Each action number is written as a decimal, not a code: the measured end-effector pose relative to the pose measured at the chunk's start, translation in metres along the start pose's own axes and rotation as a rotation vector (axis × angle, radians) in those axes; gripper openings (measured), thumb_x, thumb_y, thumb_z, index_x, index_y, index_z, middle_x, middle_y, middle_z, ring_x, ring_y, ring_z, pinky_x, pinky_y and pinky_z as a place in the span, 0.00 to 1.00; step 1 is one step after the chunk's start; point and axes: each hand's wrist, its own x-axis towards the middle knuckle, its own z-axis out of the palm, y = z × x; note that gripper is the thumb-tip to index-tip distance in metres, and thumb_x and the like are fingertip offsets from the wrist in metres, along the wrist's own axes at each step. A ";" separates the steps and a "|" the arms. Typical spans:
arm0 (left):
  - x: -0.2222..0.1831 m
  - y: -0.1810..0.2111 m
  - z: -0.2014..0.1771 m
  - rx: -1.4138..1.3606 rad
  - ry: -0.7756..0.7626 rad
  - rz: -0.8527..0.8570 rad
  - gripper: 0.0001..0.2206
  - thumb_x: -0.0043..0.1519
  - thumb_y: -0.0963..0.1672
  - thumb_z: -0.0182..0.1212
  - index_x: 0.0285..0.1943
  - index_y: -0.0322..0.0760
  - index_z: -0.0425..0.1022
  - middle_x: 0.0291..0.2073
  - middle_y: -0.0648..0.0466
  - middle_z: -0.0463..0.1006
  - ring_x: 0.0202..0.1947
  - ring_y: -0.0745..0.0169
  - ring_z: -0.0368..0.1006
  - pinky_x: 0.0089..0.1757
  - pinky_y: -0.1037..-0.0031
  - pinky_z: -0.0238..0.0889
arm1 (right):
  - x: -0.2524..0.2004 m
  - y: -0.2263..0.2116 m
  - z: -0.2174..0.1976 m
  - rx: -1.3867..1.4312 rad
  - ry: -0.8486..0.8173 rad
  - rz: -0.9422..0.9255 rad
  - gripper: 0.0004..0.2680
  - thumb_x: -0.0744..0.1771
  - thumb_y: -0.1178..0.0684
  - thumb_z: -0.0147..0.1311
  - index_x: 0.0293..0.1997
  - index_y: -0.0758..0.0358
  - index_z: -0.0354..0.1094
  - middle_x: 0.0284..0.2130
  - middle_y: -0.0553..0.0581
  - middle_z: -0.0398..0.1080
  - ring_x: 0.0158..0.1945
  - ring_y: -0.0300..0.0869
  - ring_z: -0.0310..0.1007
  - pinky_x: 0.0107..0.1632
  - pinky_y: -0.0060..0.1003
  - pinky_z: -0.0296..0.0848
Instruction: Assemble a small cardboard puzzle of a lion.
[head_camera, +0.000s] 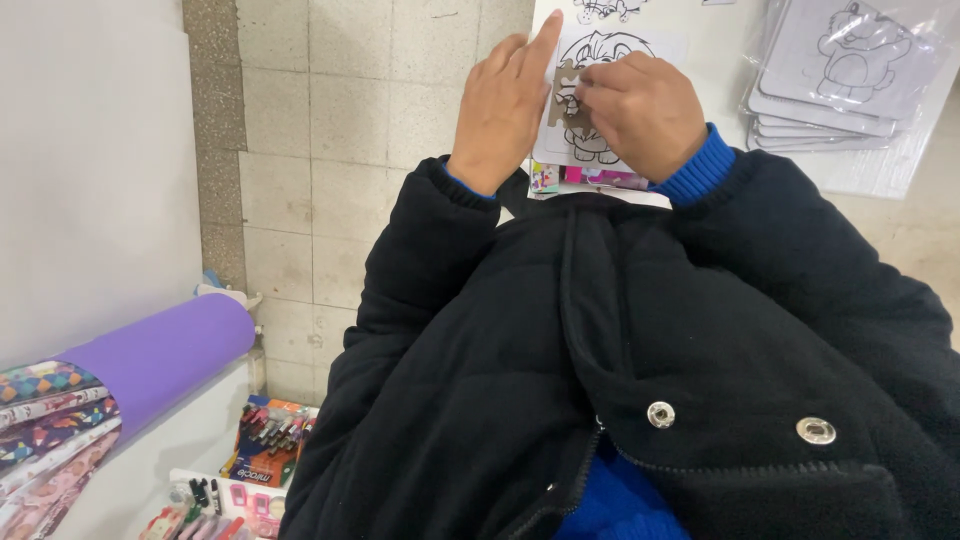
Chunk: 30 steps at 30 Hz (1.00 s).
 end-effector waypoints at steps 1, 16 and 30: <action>-0.002 -0.002 0.003 -0.001 -0.001 -0.004 0.32 0.66 0.40 0.61 0.79 0.37 0.52 0.56 0.50 0.75 0.65 0.46 0.66 0.58 0.58 0.61 | 0.000 0.000 0.000 0.002 -0.003 0.000 0.08 0.67 0.60 0.62 0.50 0.65 0.77 0.51 0.54 0.75 0.50 0.48 0.73 0.53 0.42 0.74; 0.002 0.004 -0.002 0.041 -0.001 -0.015 0.28 0.65 0.39 0.62 0.76 0.38 0.58 0.54 0.51 0.76 0.66 0.46 0.65 0.59 0.56 0.60 | 0.000 0.017 -0.001 0.184 0.069 0.045 0.10 0.69 0.66 0.57 0.56 0.65 0.74 0.52 0.60 0.76 0.52 0.50 0.77 0.58 0.40 0.78; 0.007 0.018 -0.002 -0.874 0.088 -0.331 0.12 0.68 0.38 0.63 0.60 0.36 0.78 0.40 0.53 0.85 0.39 0.70 0.82 0.43 0.78 0.77 | -0.005 0.023 -0.024 0.376 0.143 0.110 0.11 0.73 0.67 0.57 0.63 0.71 0.69 0.45 0.64 0.76 0.47 0.48 0.79 0.52 0.35 0.78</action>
